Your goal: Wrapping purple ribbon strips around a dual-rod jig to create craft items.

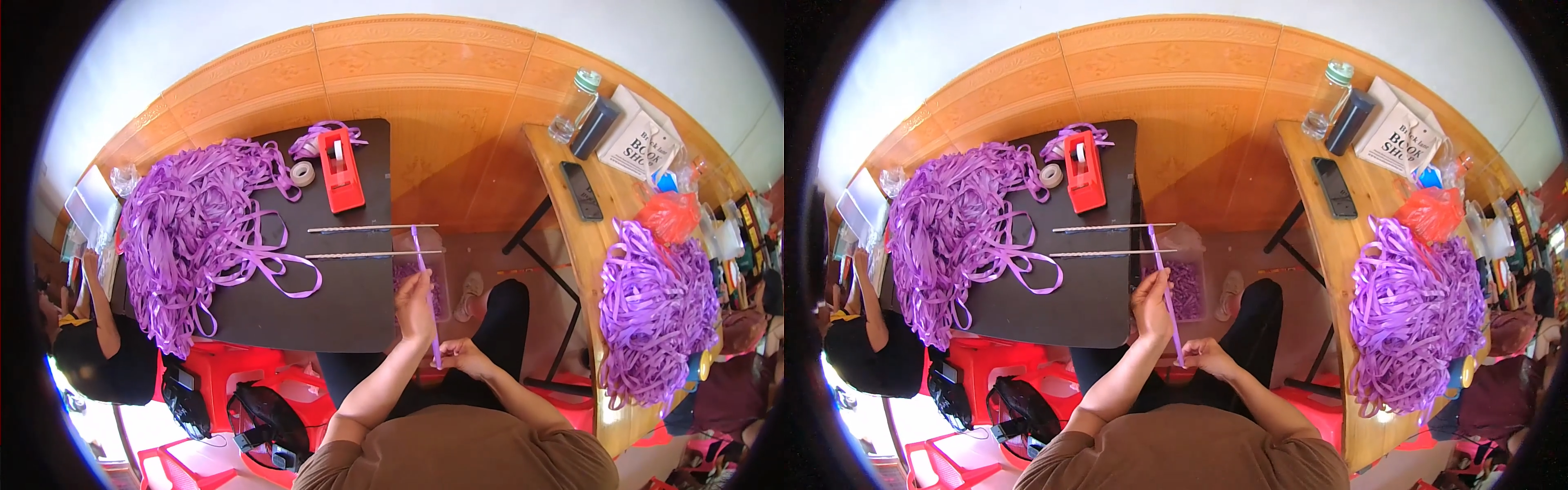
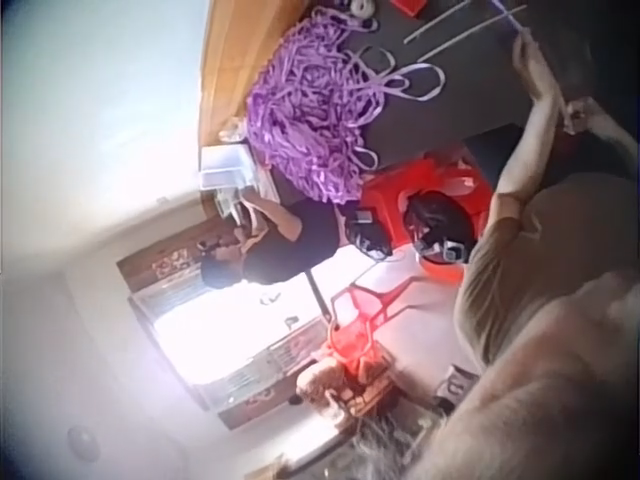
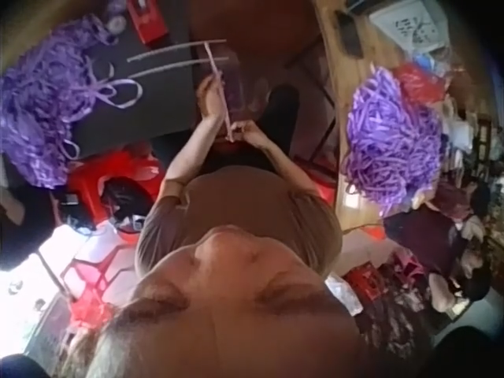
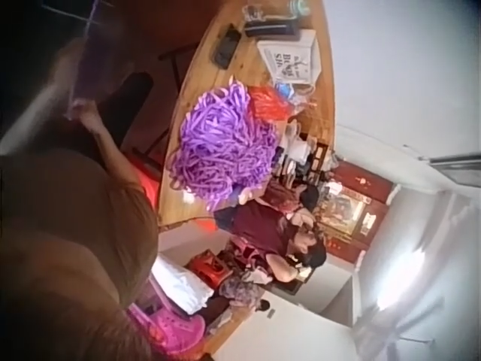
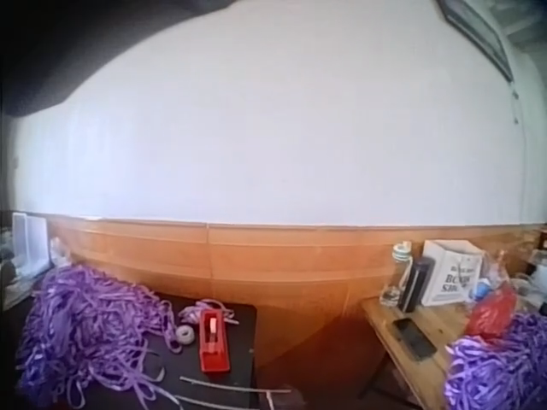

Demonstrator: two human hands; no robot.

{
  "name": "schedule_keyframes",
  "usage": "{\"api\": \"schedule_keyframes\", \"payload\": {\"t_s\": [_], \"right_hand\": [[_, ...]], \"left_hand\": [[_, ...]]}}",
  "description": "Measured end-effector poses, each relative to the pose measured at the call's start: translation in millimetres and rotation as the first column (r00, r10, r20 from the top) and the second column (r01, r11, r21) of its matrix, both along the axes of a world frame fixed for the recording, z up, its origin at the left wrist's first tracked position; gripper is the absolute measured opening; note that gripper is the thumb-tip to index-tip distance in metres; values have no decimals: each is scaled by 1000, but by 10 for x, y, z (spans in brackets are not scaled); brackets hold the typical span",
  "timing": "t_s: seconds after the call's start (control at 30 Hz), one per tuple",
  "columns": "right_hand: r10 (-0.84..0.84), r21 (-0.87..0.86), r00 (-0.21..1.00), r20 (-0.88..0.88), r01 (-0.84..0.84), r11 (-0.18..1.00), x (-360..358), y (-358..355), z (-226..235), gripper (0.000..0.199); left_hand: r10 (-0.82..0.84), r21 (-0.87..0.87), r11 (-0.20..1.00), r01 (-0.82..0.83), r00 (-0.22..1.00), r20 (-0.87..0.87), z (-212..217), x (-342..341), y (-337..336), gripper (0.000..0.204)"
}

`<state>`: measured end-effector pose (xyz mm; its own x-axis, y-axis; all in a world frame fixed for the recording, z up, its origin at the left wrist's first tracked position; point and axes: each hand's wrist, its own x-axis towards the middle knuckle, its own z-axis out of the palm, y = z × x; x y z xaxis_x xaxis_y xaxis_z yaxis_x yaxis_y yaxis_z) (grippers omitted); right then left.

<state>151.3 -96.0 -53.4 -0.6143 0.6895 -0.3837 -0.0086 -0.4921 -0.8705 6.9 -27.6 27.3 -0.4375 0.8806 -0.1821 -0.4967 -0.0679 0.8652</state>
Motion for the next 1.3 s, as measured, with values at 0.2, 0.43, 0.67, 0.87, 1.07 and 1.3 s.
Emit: {"api": "schedule_keyframes", "payload": {"t_s": [0.2,0.43,0.67,0.87,1.07,1.3], "right_hand": [[11,-85,1000,-25,-13,996,-3,21,67,11],[-456,388,890,9,417,822,0,712,541,16],[-148,863,985,-88,150,482,-243,1785,1595,22],[103,920,950,295,-312,236,-523,2272,1812,26],[70,932,935,347,-352,85,-388,2290,1813,12],[-139,930,957,254,-202,308,255,1669,1533,9]], "left_hand": [[-45,-23,998,55,941,334,189,0,-81,16],[-12,15,1000,7,936,352,93,15,-31,14],[31,18,999,-37,968,247,29,18,7,14],[57,14,998,-61,980,191,-6,49,-1,14],[60,69,996,-60,998,0,48,46,2,11],[38,169,979,110,722,-691,-157,-23,-133,11]]}}
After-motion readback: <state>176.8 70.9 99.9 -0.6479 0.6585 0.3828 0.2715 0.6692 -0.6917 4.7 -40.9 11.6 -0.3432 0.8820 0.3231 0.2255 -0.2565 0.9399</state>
